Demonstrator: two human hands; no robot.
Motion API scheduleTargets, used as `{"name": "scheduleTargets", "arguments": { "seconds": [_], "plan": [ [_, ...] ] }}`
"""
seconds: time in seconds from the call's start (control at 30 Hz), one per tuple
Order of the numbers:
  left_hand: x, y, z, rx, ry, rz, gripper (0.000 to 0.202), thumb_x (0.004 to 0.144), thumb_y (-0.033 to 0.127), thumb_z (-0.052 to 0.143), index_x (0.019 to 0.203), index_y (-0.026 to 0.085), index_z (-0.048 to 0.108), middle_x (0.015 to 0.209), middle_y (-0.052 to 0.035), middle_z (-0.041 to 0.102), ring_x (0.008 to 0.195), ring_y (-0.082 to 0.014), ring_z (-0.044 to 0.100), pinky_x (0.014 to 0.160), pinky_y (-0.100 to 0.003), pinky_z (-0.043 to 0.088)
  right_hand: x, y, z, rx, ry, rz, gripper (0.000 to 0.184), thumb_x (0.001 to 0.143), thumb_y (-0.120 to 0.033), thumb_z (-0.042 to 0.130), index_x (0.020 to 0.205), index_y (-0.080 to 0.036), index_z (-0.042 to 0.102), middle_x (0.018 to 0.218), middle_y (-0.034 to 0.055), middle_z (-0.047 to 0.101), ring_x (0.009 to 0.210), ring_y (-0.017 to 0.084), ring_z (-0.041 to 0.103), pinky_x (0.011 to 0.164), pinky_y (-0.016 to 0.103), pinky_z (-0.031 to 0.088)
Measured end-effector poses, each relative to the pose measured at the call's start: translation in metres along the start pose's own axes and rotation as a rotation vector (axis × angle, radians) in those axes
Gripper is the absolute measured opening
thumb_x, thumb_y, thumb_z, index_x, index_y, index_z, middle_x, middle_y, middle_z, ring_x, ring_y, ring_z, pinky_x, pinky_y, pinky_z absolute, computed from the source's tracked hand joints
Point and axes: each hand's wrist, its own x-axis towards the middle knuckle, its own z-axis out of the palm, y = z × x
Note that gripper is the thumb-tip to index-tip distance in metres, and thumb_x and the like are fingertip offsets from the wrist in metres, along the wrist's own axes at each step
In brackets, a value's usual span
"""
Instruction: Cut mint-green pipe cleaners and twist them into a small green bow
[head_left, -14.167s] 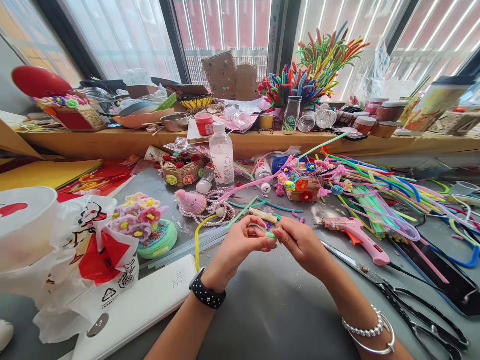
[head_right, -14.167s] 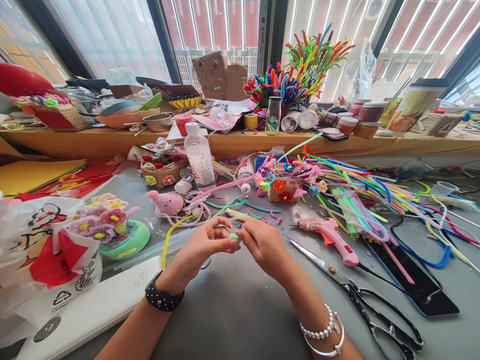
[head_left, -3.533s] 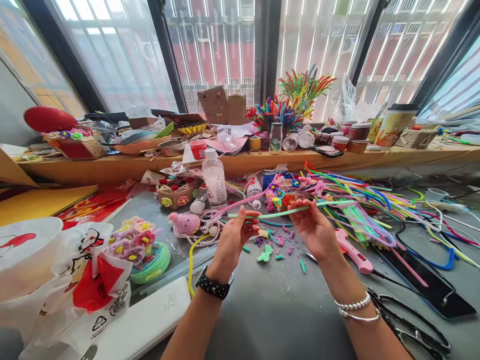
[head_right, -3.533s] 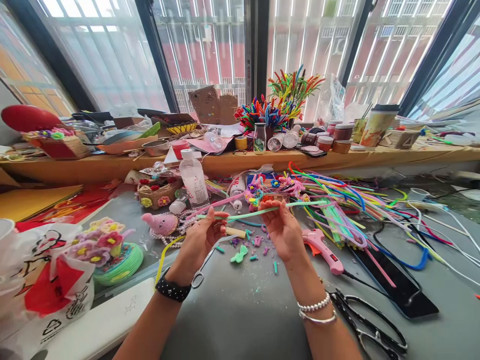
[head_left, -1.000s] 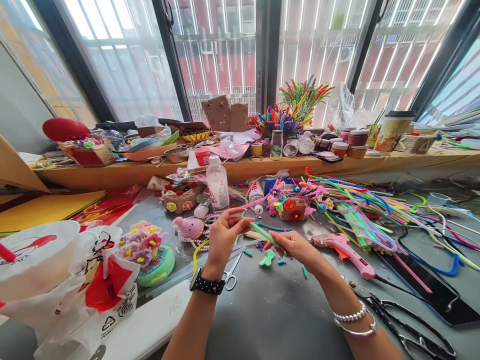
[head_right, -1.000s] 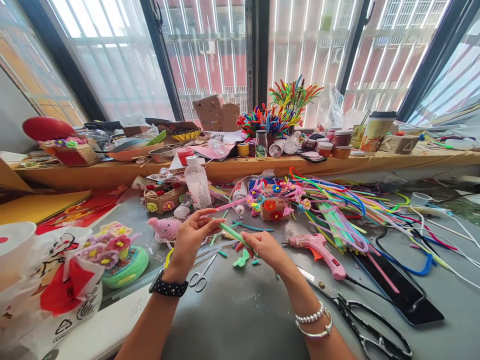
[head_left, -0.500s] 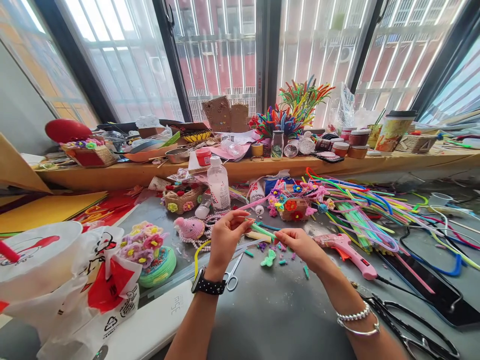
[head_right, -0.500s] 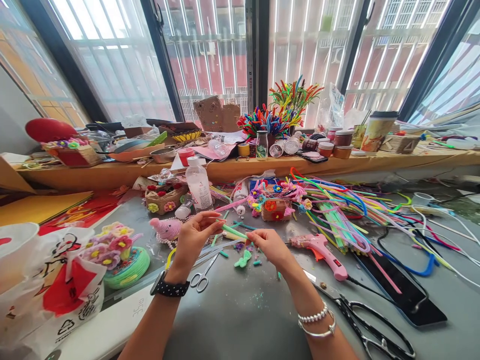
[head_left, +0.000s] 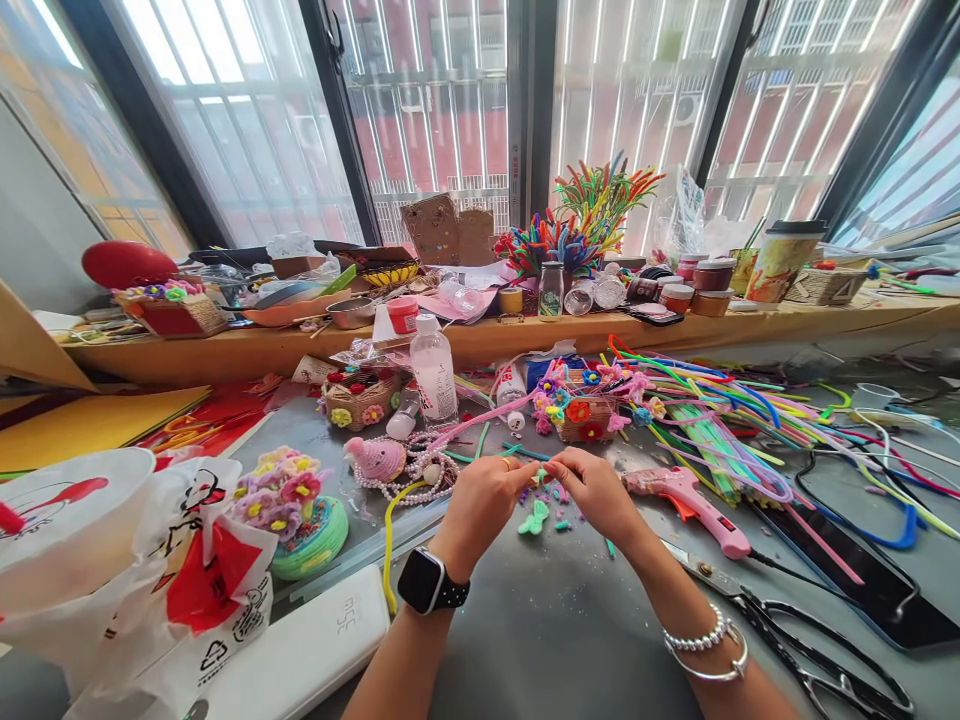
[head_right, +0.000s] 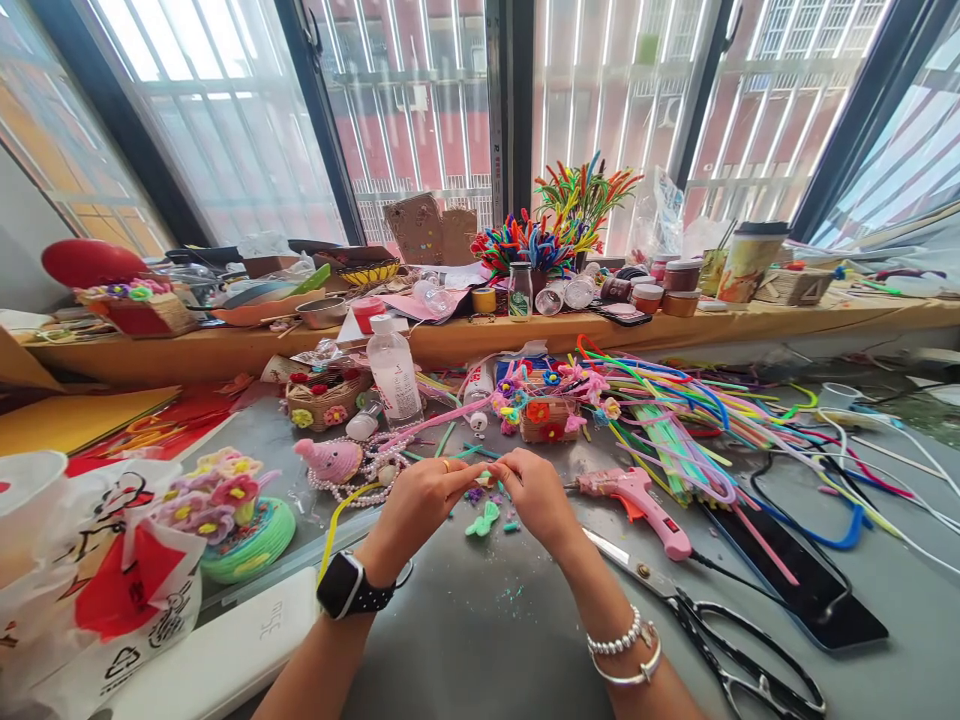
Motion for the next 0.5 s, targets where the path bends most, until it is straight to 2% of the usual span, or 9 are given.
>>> {"name": "scheduleTargets", "arguments": {
  "seconds": [0.07,0.2,0.27,0.37,0.5],
  "plan": [
    [-0.001,-0.001,-0.0003,0.014,-0.02,-0.026,0.021,0.079,0.015,0.048,0.088,0.023,0.065,0.071,-0.0034,0.065,0.064,-0.0135,0.058,0.058,-0.023,0.041,-0.0002,0.0,0.001,-0.021,-0.01,0.004,0.034,0.082,-0.036,0.04,0.068,-0.016,0.063,0.067,0.0042,0.059,0.063,0.015,0.052,0.059,0.024,0.036],
    [-0.0015,-0.0038,-0.002,0.049,-0.057,-0.051,0.021,0.079,0.015,0.047,0.08,0.022,0.066,0.067,-0.0027,0.064,0.064,-0.0141,0.057,0.057,-0.023,0.038,-0.0004,-0.0012,0.0002,-0.01,-0.079,0.057,0.039,0.082,-0.039,0.039,0.066,-0.016,0.065,0.055,0.0021,0.059,0.053,0.014,0.051,0.051,0.023,0.033],
    [-0.0011,-0.0044,-0.0022,0.069,-0.063,-0.062,0.02,0.079,0.015,0.048,0.079,0.022,0.066,0.067,-0.0026,0.064,0.065,-0.0148,0.057,0.058,-0.023,0.037,-0.0003,-0.0018,-0.002,0.001,-0.087,0.057,0.037,0.081,-0.039,0.041,0.067,-0.016,0.066,0.057,0.0021,0.061,0.056,0.015,0.052,0.052,0.022,0.033],
    [-0.0006,-0.0045,-0.0027,0.107,-0.024,-0.08,0.019,0.079,0.015,0.048,0.078,0.022,0.066,0.069,-0.0023,0.064,0.065,-0.0148,0.056,0.059,-0.024,0.036,0.0002,-0.0017,-0.0047,-0.049,-0.109,0.011,0.036,0.081,-0.04,0.042,0.066,-0.018,0.066,0.062,0.0025,0.062,0.065,0.017,0.052,0.058,0.023,0.033],
    [-0.0005,-0.0042,-0.0052,0.128,0.005,-0.075,0.019,0.078,0.013,0.049,0.076,0.021,0.066,0.071,-0.0017,0.064,0.066,-0.014,0.055,0.058,-0.023,0.036,0.0003,-0.0009,-0.0027,-0.065,-0.166,0.015,0.046,0.085,-0.04,0.03,0.064,-0.018,0.065,0.06,0.0019,0.058,0.059,0.015,0.05,0.055,0.023,0.031]
  ]
}}
